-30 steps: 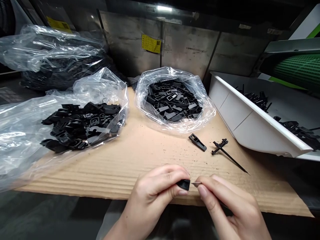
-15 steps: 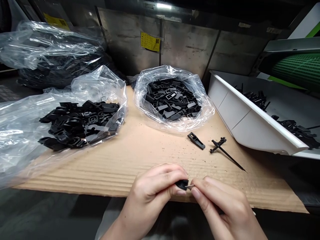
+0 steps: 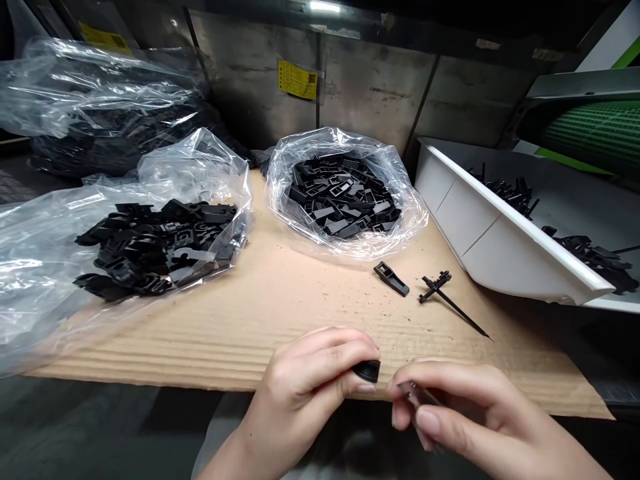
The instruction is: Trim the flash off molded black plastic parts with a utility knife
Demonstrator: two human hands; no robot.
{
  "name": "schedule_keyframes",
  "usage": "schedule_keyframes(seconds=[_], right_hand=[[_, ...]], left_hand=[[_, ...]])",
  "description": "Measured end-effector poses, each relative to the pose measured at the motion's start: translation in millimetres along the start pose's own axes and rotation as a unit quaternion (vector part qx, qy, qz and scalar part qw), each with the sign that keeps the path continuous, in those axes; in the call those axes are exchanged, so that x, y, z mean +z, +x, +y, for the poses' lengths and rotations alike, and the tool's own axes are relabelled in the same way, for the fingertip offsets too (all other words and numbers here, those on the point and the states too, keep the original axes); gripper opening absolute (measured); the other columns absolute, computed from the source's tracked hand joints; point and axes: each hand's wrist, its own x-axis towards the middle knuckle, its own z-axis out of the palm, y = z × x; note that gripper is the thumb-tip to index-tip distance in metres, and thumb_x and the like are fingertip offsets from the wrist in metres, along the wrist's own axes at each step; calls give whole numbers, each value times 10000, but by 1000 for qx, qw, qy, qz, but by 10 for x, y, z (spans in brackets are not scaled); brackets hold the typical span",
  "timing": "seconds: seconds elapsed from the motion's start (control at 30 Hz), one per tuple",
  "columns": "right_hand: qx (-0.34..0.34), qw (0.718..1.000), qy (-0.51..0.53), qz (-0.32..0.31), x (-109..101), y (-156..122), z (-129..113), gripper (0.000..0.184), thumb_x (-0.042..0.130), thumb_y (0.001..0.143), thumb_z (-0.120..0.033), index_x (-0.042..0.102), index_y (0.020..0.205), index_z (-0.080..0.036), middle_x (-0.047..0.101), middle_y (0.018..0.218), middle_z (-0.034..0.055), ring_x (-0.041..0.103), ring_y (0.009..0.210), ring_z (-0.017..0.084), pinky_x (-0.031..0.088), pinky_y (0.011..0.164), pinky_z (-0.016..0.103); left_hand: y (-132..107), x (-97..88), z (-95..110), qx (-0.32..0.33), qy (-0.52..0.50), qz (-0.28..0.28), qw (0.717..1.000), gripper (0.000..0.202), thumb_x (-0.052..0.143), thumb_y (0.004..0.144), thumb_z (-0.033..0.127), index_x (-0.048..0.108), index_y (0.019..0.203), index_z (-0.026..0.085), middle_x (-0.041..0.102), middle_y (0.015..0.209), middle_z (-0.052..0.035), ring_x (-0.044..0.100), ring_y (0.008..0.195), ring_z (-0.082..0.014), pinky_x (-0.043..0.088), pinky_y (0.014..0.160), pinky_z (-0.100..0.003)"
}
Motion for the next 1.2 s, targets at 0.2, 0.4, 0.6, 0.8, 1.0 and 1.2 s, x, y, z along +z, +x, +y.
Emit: schedule_keyframes(seconds=[0.2, 0.4, 0.6, 0.8, 1.0, 1.2], right_hand=[[-188, 903, -295, 248, 222, -74, 233, 396, 481, 839, -138, 502, 1211, -271, 602, 747, 15, 577, 627, 126, 463, 599, 218], [-167, 907, -332, 196, 246, -14, 156, 239, 446, 863, -192, 608, 1039, -175, 484, 631, 18, 499, 550, 123, 427, 517, 222], [-129, 916, -341, 169, 248, -8, 93, 242, 402, 879, -198, 618, 988, -186, 485, 638, 20, 500, 564, 128, 424, 522, 222], [-157, 897, -353, 215, 270, 1, 143, 197, 438, 864, -194, 606, 966, -192, 454, 619, 13, 464, 532, 116, 398, 480, 211], [-236, 838, -380, 312, 319, 43, 266, 212, 526, 806, -156, 596, 1002, -198, 486, 629, 26, 463, 554, 126, 374, 503, 244], [-232, 828, -386, 334, 275, 75, 271, 266, 546, 792, -109, 591, 1047, -173, 572, 728, 61, 536, 661, 157, 413, 576, 275]], left_hand=[[-4, 26, 50, -50, 20, -6, 999, 144, 579, 801, 121, 638, 909, 197, 695, 872, 9, 646, 791, -127, 475, 691, -133], [-29, 17, 31, -32, 33, -14, 999, 121, 545, 833, 150, 625, 903, 208, 692, 877, 4, 644, 794, -142, 477, 649, -155], [-3, 14, 28, -29, 20, -10, 999, 122, 528, 843, 158, 646, 859, 188, 696, 834, -10, 647, 732, -150, 475, 580, -171], [12, 4, 34, -57, -16, -30, 998, 121, 548, 828, 158, 669, 833, 164, 698, 810, -25, 648, 712, -156, 478, 592, -176], [41, -16, 49, -124, -46, -74, 988, 150, 530, 838, 197, 666, 796, 151, 674, 697, -12, 621, 618, -146, 468, 572, -189], [33, -21, 68, -145, -75, -111, 980, 138, 539, 823, 182, 674, 805, 160, 674, 703, -14, 621, 635, -163, 489, 597, -210]])
